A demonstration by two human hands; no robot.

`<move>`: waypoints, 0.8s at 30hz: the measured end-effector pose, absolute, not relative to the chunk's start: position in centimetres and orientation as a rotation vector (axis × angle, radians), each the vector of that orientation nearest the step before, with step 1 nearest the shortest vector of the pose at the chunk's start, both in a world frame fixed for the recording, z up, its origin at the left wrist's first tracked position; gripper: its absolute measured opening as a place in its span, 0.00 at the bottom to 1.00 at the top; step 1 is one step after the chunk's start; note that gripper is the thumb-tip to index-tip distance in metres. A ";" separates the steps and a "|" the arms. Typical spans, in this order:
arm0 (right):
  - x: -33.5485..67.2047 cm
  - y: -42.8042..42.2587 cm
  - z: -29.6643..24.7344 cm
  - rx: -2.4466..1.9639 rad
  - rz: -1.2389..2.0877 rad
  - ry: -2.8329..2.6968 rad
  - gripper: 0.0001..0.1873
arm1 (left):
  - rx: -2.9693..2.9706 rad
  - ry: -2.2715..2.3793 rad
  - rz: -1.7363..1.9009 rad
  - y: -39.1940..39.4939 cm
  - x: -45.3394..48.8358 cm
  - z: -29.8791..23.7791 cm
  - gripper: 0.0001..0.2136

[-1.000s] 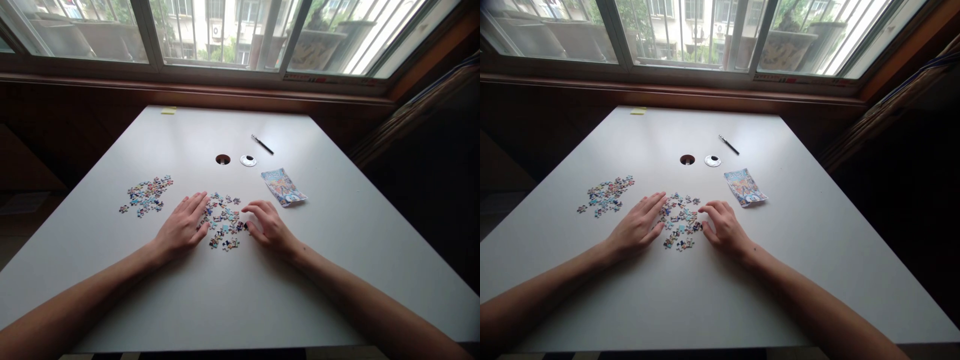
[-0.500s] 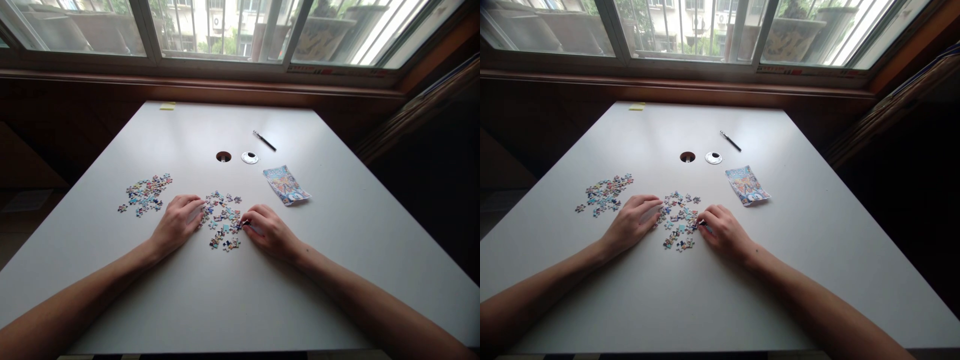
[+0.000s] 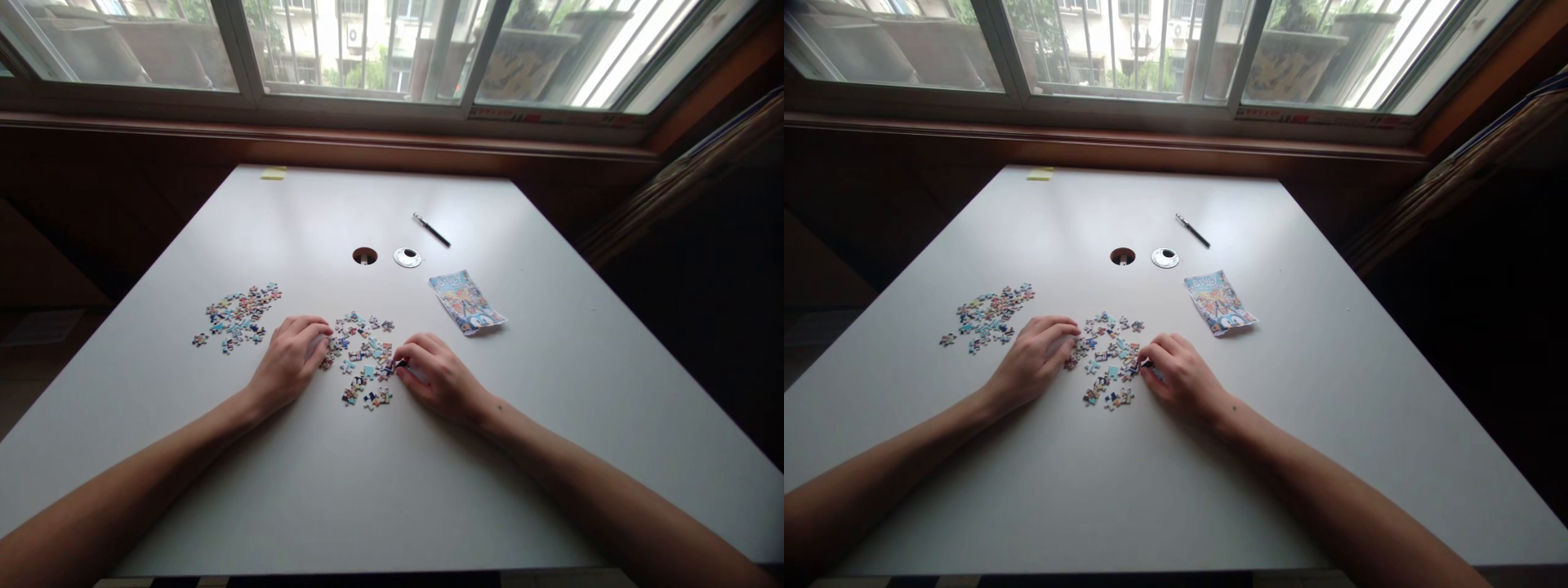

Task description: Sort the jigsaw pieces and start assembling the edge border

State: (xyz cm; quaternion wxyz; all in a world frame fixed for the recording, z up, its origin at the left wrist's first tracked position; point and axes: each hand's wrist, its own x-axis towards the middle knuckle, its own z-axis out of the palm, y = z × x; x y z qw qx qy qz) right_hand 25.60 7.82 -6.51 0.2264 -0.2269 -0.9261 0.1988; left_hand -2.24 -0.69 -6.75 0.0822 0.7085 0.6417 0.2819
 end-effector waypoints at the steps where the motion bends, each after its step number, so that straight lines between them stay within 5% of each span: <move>1: 25.6 7.8 -6.5 -0.626 0.548 -2.556 0.05 | 2.122 1.913 0.841 -0.7 -2.3 -6.7 0.10; 24: 25.7 7.8 -6.3 -0.612 0.518 -2.579 0.07 | 2.028 1.862 0.864 -1.3 -3.2 -5.8 0.08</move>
